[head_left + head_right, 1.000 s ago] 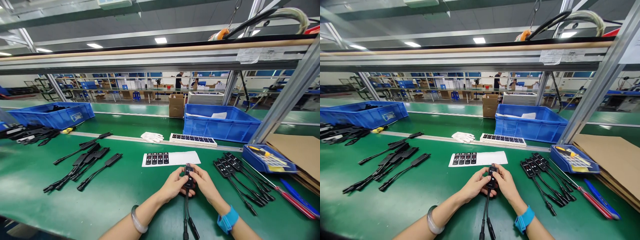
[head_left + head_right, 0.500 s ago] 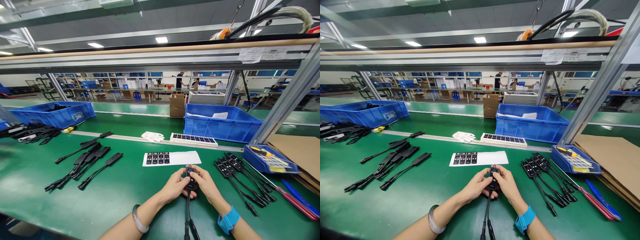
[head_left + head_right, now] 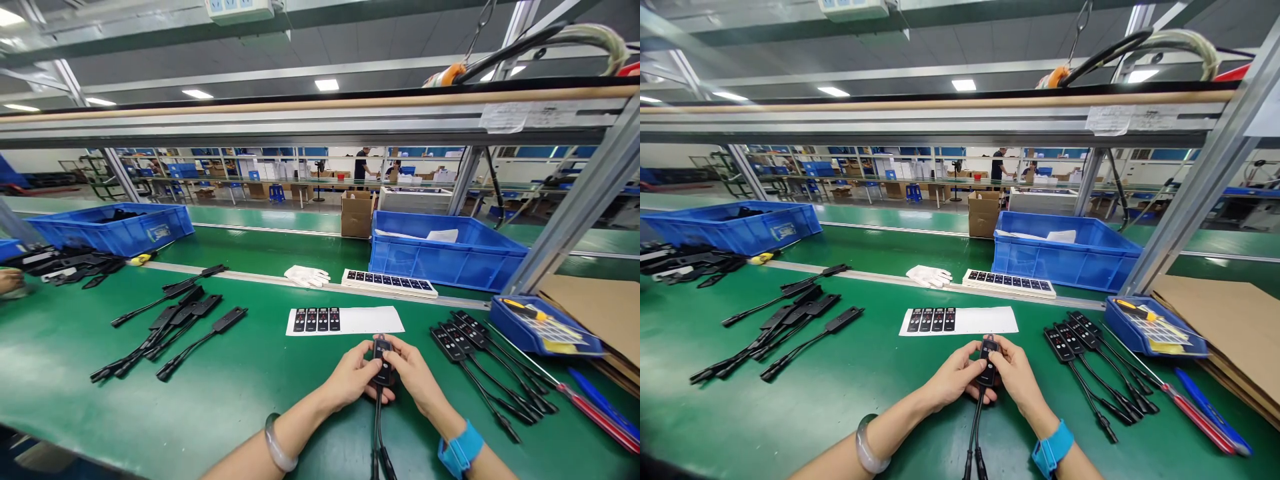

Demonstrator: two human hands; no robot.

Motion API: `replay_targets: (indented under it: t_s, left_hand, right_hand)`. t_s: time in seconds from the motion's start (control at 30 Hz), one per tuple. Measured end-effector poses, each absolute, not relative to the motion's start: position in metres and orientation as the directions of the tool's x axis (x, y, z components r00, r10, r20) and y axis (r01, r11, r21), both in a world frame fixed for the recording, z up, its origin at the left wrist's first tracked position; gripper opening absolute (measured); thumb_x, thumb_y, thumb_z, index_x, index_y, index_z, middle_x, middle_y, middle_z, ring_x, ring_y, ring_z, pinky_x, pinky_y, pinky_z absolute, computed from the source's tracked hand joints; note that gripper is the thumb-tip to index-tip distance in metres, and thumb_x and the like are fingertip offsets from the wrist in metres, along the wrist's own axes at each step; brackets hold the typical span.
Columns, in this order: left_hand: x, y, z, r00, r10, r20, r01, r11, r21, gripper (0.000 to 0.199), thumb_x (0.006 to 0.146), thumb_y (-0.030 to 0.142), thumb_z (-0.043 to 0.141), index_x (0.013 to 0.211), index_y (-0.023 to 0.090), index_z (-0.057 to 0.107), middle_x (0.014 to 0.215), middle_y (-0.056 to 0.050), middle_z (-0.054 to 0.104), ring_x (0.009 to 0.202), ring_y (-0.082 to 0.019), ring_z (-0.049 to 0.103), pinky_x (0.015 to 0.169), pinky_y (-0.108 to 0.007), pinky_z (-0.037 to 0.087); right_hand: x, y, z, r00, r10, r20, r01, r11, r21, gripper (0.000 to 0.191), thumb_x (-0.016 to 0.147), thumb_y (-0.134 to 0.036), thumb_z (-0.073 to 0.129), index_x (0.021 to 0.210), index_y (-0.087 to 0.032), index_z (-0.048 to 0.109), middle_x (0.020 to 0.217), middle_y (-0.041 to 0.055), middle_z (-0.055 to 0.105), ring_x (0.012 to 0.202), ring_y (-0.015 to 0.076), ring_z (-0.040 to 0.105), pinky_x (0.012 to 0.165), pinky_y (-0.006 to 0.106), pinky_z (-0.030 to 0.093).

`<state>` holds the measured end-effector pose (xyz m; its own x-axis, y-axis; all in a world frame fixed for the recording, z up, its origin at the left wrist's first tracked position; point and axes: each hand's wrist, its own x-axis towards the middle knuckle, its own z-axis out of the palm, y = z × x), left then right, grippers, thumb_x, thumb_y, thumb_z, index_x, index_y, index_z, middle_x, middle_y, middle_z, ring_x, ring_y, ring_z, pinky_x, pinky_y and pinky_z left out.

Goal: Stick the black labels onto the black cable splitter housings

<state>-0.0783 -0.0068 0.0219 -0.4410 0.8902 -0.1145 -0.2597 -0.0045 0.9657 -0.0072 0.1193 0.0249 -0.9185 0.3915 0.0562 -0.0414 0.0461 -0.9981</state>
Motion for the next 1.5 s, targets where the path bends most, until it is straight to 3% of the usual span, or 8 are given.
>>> replay_targets:
  t_s: [0.57,0.7,0.87,1.0,1.1,1.23,1.37,1.5]
  left_hand:
    - [-0.081,-0.008,0.025,-0.469,0.875,-0.117,-0.306,-0.038,0.951,0.044,0.078,0.038,0.055,0.114,0.014,0.041,0.076,-0.009,0.066,0.063,-0.019,0.067,0.056,-0.025,0.052]
    - [-0.081,-0.007,0.025,-0.492,0.862,-0.122,-0.324,-0.052,0.945,0.045,0.079,0.039,0.056,0.115,0.014,0.043,0.080,-0.009,0.065,0.065,-0.018,0.066,0.060,-0.027,0.051]
    - [-0.084,-0.006,0.023,-0.443,0.890,-0.106,-0.437,-0.111,0.892,0.065,0.085,0.055,0.044,0.136,0.019,0.027,0.090,-0.008,0.064,0.079,-0.017,0.063,0.077,-0.034,0.049]
    - [-0.086,-0.014,0.026,-0.521,0.853,0.019,0.080,0.027,0.996,0.060,0.087,0.052,0.042,0.135,0.017,0.034,0.109,-0.014,0.060,0.092,-0.023,0.058,0.083,-0.040,0.046]
    - [-0.089,-0.020,0.025,-0.563,0.795,0.225,0.575,0.182,0.797,0.047,0.086,0.038,0.046,0.129,0.018,0.045,0.121,-0.015,0.054,0.110,-0.030,0.049,0.097,-0.047,0.035]
    - [-0.099,-0.023,0.023,-0.615,0.738,0.278,0.732,0.402,0.550,0.052,0.082,0.025,0.050,0.131,0.010,0.043,0.134,-0.022,0.042,0.128,-0.040,0.030,0.107,-0.056,0.014]
    - [-0.115,-0.030,0.035,-0.755,0.638,0.152,0.651,0.705,0.281,0.053,0.077,0.004,0.041,0.130,0.006,0.042,0.128,-0.025,0.045,0.124,-0.039,0.037,0.105,-0.056,0.020]
    - [-0.127,-0.040,0.049,-0.854,0.514,0.076,0.518,0.833,0.195,0.043,0.074,-0.004,0.032,0.111,0.001,0.055,0.105,-0.027,0.056,0.103,-0.038,0.053,0.087,-0.056,0.039]
  right_hand:
    - [-0.004,0.118,0.028,-0.959,0.279,0.053,-0.045,0.033,-0.998,0.057,0.069,-0.028,0.055,0.124,-0.013,0.053,0.095,0.0070,0.065,0.081,0.0209,0.059,0.072,0.033,0.050]
    - [-0.005,0.117,0.022,-0.949,0.301,0.098,-0.044,0.180,-0.983,0.059,0.075,-0.032,0.051,0.132,-0.015,0.046,0.096,0.0082,0.061,0.075,0.0203,0.059,0.064,0.033,0.052]
    - [-0.004,0.122,0.016,-0.867,0.309,0.390,-0.049,0.727,-0.684,0.062,0.082,-0.035,0.049,0.140,-0.020,0.033,0.113,0.0106,0.051,0.094,0.0249,0.055,0.080,0.037,0.050]
    - [0.000,0.146,0.011,-0.850,0.319,0.420,0.158,0.914,-0.373,0.053,0.084,-0.022,0.039,0.136,-0.011,0.035,0.111,0.0157,0.047,0.089,0.0258,0.056,0.072,0.036,0.051]
    - [0.004,0.168,0.009,-0.838,0.349,0.419,0.360,0.931,-0.055,0.045,0.079,-0.013,0.043,0.123,-0.007,0.049,0.097,0.0173,0.051,0.080,0.0277,0.055,0.065,0.037,0.049]
    - [0.008,0.184,0.011,-0.819,0.353,0.453,0.486,0.846,0.220,0.039,0.075,-0.002,0.042,0.110,-0.007,0.059,0.093,0.0195,0.055,0.086,0.0329,0.051,0.065,0.042,0.045]
    - [0.009,0.180,0.014,-0.815,0.289,0.503,0.421,0.891,0.170,0.043,0.079,-0.001,0.038,0.116,-0.011,0.057,0.103,0.0178,0.054,0.092,0.0308,0.049,0.070,0.042,0.043]
    - [0.003,0.164,0.012,-0.861,0.248,0.444,0.218,0.969,-0.118,0.033,0.088,-0.018,0.037,0.114,-0.017,0.058,0.102,0.0135,0.055,0.092,0.0281,0.051,0.072,0.040,0.044]
